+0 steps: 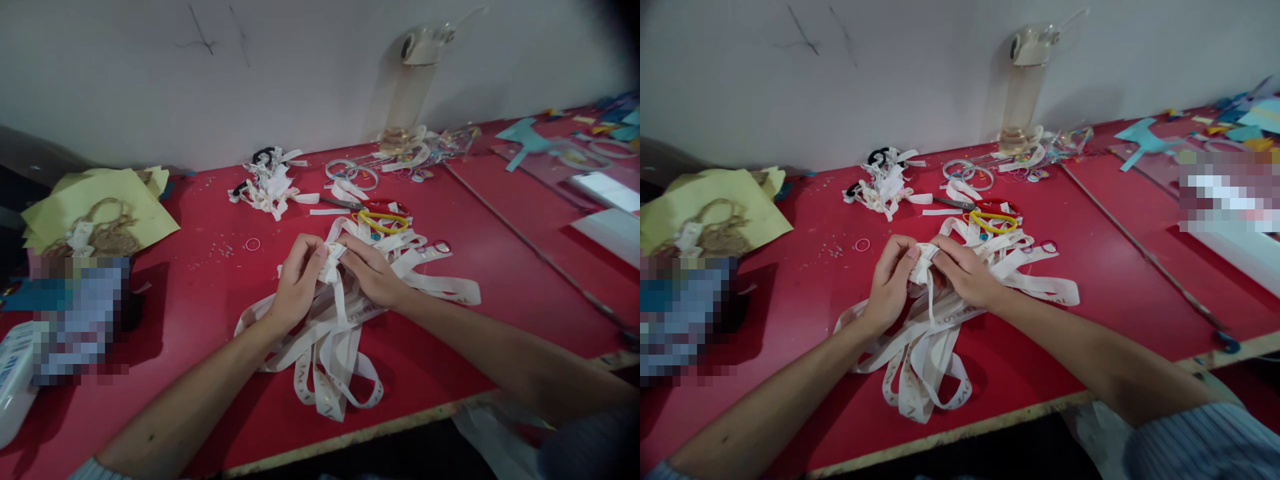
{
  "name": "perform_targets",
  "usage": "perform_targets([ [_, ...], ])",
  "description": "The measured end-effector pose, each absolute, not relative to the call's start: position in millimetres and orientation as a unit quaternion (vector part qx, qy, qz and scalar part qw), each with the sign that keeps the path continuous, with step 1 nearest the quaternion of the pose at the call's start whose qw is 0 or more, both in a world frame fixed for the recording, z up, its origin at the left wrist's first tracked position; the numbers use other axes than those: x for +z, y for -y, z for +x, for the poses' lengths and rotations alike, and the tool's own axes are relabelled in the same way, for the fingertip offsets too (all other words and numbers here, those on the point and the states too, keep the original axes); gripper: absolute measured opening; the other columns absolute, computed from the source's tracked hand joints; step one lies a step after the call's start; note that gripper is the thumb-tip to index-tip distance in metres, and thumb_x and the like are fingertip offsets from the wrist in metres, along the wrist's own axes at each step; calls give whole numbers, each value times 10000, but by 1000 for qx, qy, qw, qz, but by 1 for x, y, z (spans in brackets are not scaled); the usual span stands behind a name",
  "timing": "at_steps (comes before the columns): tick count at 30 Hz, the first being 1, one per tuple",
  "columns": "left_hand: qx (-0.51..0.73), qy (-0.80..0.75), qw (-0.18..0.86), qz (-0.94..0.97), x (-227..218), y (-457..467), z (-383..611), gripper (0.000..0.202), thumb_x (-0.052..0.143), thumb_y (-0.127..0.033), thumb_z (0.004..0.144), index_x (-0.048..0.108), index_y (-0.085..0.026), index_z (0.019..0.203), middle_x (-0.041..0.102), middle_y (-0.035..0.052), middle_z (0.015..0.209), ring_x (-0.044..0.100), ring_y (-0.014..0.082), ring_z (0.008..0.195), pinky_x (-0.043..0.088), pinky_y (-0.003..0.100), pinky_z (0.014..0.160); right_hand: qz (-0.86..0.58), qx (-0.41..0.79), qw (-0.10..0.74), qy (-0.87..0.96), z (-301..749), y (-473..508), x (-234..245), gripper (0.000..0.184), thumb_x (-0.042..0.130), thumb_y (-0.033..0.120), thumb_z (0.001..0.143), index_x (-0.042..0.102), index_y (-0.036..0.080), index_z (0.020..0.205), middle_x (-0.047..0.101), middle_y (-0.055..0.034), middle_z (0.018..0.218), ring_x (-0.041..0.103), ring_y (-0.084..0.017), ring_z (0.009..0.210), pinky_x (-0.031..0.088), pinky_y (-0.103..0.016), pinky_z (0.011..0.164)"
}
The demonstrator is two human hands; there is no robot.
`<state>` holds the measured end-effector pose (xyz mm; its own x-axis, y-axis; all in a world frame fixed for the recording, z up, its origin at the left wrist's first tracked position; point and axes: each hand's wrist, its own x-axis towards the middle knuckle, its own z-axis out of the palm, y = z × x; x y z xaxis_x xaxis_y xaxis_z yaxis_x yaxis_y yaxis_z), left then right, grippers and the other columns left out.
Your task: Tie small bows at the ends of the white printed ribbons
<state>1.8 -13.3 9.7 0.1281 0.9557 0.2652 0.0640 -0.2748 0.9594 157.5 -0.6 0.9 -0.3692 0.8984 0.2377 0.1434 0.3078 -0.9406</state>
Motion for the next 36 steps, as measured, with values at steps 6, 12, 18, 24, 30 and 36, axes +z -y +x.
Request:
perform_targets([
  [6, 498, -399, 483, 600, 8, 13, 2, 172, 497, -375, 925, 501, -219, 851, 424, -25, 716, 391, 101, 610, 354, 226, 552, -388, 445, 427, 685, 157, 1, 2, 272, 401, 416, 971, 523, 213, 834, 494, 14, 711, 464, -133, 660, 385, -246, 598],
  [12, 484, -362, 531, 594, 8, 14, 1, 162, 564, -372, 885, 488, -230, 875, 427, -34, 714, 382, 94, 580, 339, 219, 513, -386, 458, 438, 670, 157, 3, 3, 277, 413, 406, 970, 478, 215, 779, 453, 29, 678, 418, -124, 626, 353, -239, 569],
  [18, 481, -360, 524, 603, 6, 14, -1, 184, 596, -371, 862, 484, -226, 880, 437, -25, 740, 404, 99, 612, 343, 222, 534, -395, 466, 432, 664, 159, 2, 2, 289, 415, 443, 962, 494, 216, 800, 462, 27, 678, 422, -130, 633, 355, -245, 572],
  [24, 480, -361, 527, 601, 4, 14, 0, 171, 596, -343, 866, 477, -220, 870, 440, -29, 735, 405, 97, 620, 345, 220, 550, -388, 456, 431, 675, 158, 1, 2, 294, 409, 423, 969, 473, 209, 778, 454, 31, 680, 419, -120, 636, 348, -238, 576],
  [30, 477, -366, 521, 606, 6, 13, 0, 181, 585, -358, 868, 470, -219, 855, 442, -29, 732, 404, 100, 612, 340, 224, 538, -392, 448, 424, 682, 158, 2, 2, 303, 403, 437, 968, 476, 210, 781, 456, 30, 677, 429, -123, 640, 353, -242, 578],
  [36, 477, -366, 517, 609, 5, 14, 0, 175, 580, -355, 873, 466, -224, 850, 441, -32, 708, 391, 99, 581, 332, 231, 520, -384, 433, 429, 693, 159, 2, 3, 310, 399, 433, 970, 457, 211, 761, 459, 27, 687, 424, -123, 641, 350, -245, 582],
])
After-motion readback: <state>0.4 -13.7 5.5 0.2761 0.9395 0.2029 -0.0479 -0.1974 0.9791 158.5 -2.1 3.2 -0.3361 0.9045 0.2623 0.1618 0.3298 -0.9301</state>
